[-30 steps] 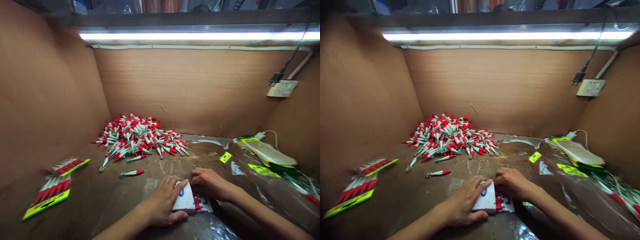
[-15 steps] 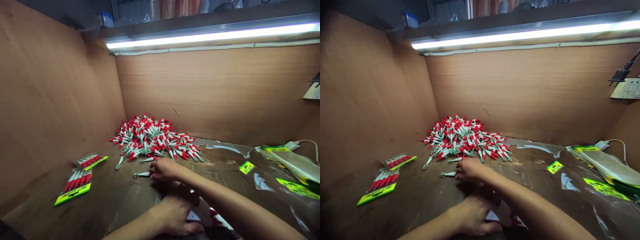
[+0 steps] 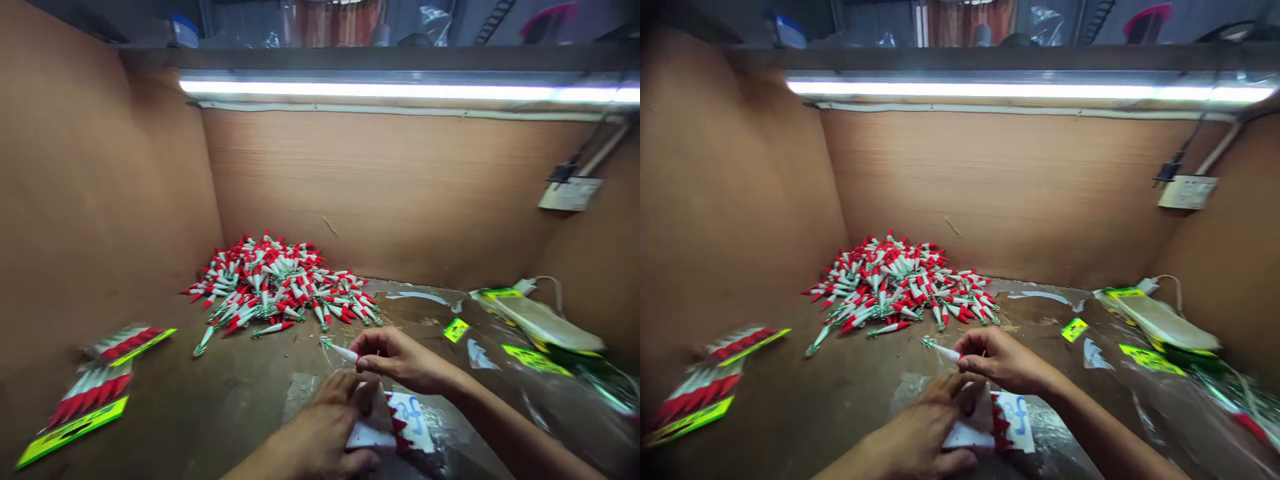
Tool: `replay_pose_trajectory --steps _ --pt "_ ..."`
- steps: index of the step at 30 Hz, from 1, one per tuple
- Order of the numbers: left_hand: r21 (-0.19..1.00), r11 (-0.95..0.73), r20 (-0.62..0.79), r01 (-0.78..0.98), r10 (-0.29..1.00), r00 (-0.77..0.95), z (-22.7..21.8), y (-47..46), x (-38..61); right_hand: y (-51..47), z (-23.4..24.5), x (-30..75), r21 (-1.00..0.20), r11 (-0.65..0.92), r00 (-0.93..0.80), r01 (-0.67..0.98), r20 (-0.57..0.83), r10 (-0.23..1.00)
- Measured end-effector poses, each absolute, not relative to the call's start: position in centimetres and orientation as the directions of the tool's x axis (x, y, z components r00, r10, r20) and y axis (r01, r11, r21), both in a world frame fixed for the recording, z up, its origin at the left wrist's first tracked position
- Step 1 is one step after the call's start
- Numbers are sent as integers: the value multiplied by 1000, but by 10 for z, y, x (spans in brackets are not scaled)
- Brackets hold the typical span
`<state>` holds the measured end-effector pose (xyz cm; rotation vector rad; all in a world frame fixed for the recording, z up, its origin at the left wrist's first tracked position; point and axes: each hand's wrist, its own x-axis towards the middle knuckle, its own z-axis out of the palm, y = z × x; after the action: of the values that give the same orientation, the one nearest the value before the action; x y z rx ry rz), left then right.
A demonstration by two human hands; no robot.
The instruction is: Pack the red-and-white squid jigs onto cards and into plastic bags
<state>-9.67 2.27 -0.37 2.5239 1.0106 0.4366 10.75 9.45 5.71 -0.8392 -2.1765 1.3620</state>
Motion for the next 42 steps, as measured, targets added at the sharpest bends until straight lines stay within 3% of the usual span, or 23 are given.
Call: replay_pose_trajectory --steps 5,9,13,30,42 --pt "434 -661 110 612 713 692 -24 33 -98 77 44 199 -742 359 -488 566 49 872" --pt "409 -680 116 609 701 704 -30 35 -99 69 25 226 -547 394 -428 739 71 901" --pt "412 -680 128 606 702 700 -24 34 -96 62 16 223 -445 457 -462 770 105 881" --pt "423 -662 105 619 714 692 -14 32 -88 56 15 220 -320 520 -517 792 104 850" --pt "426 -684 105 592 687 719 -10 33 -87 62 -10 171 -449 603 -568 659 229 791"
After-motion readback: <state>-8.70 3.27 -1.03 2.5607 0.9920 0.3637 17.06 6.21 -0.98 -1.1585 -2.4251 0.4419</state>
